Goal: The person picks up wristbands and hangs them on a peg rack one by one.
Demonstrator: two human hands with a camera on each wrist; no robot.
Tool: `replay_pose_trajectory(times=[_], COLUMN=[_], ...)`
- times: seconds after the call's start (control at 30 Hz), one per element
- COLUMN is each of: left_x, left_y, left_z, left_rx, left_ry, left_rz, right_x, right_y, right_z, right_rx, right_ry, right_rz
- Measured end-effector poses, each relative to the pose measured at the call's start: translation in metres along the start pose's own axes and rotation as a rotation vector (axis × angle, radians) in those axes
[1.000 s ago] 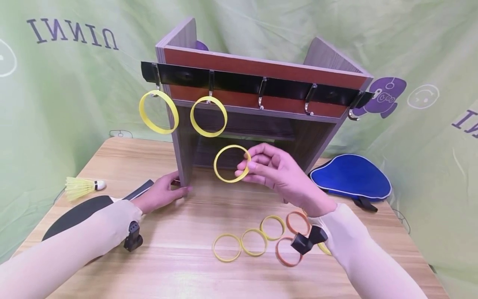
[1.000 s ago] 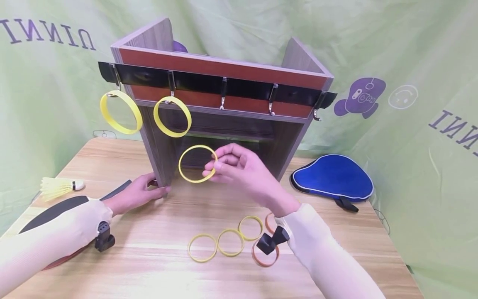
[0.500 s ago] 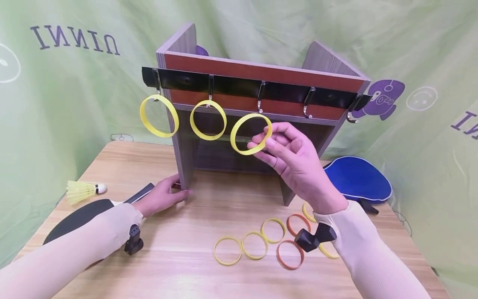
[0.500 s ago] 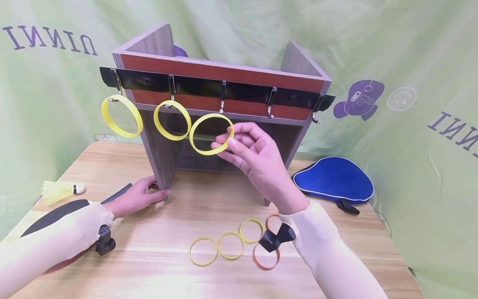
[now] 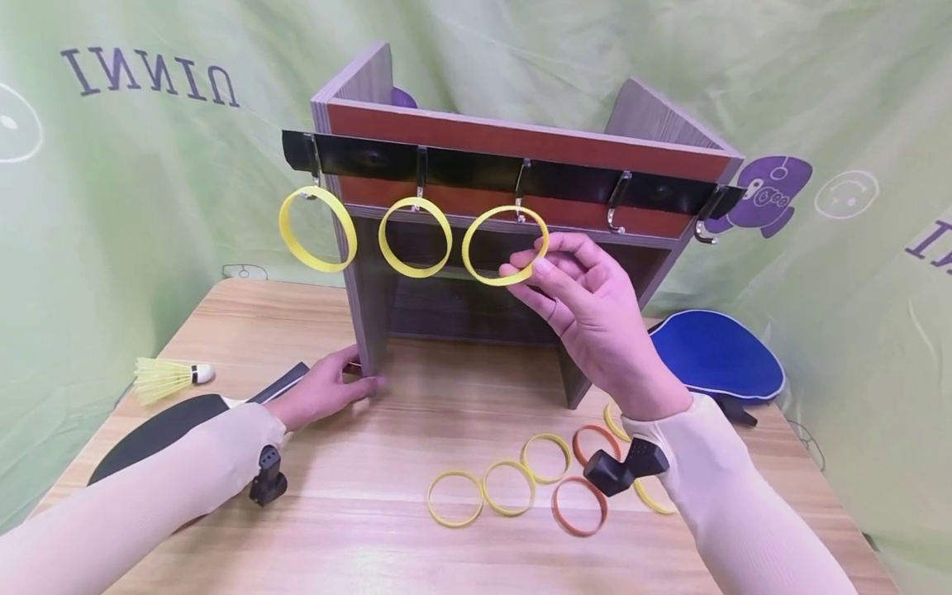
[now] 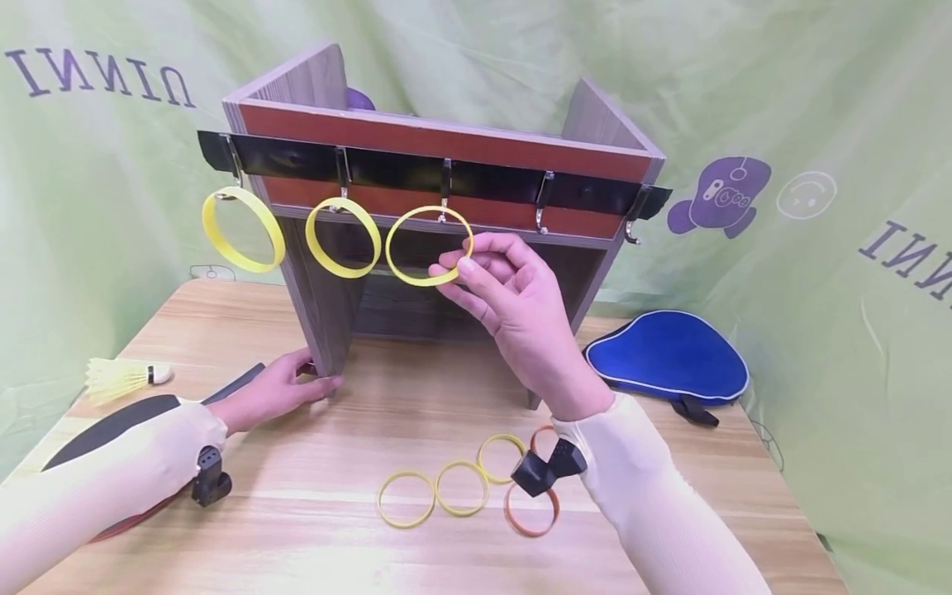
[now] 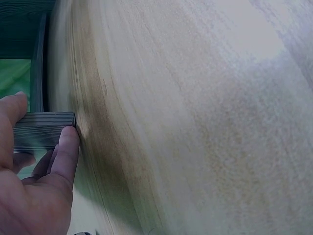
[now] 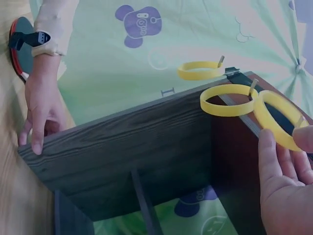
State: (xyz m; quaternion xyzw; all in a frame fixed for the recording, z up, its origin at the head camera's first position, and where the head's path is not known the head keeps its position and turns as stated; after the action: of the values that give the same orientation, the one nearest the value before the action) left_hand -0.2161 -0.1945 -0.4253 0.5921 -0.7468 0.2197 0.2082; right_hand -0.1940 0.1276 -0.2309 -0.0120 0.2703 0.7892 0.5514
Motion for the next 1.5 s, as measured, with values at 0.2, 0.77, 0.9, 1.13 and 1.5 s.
replay_pose_trajectory(times=[0.2, 0.77, 0.9, 1.13, 1.5], left_x=[0.0, 0.001, 0.0, 0.0, 0.0], left_y=[0.0, -0.003, -0.002, -0.001, 0.0], left_z=[0.001, 0.001, -0.002, -0.004, 0.0], left_rx=[-0.002, -0.002, -0.016, -0.026, 0.001], left_ry=[0.009, 0.011, 0.006, 0.001, 0.018], left_rz=[-0.004, 0.006, 0.003, -0.004, 0.005], right_x=[0.001, 0.007, 0.012, 0.022, 0.023], right_y=[0.0, -0.003, -0.005, -0.011, -0.032], right_z=[-0.006, -0.015, -0.017, -0.035, -0.096], right_rx=[-0.031, -0.032, -0.054, -0.137, -0.31], right_ry=[-0.01, -0.109, -0.118, -0.18, -0.474], right_rz=[-0.015, -0.023, -0.021, 0.041, 0.287])
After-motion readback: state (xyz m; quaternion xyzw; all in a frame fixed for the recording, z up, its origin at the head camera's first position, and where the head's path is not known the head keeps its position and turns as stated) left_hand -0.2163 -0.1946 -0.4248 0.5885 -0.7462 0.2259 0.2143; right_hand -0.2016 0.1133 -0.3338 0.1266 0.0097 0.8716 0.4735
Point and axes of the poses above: each hand's wrist, its own y-axis towards the middle knuckle, its own x-axis out of the back of the hand, z = x × y, the point moved 2 cm from there along y, towards the middle knuckle, and after that the axes turned 9 degrees about x, right-handed, at the moved point
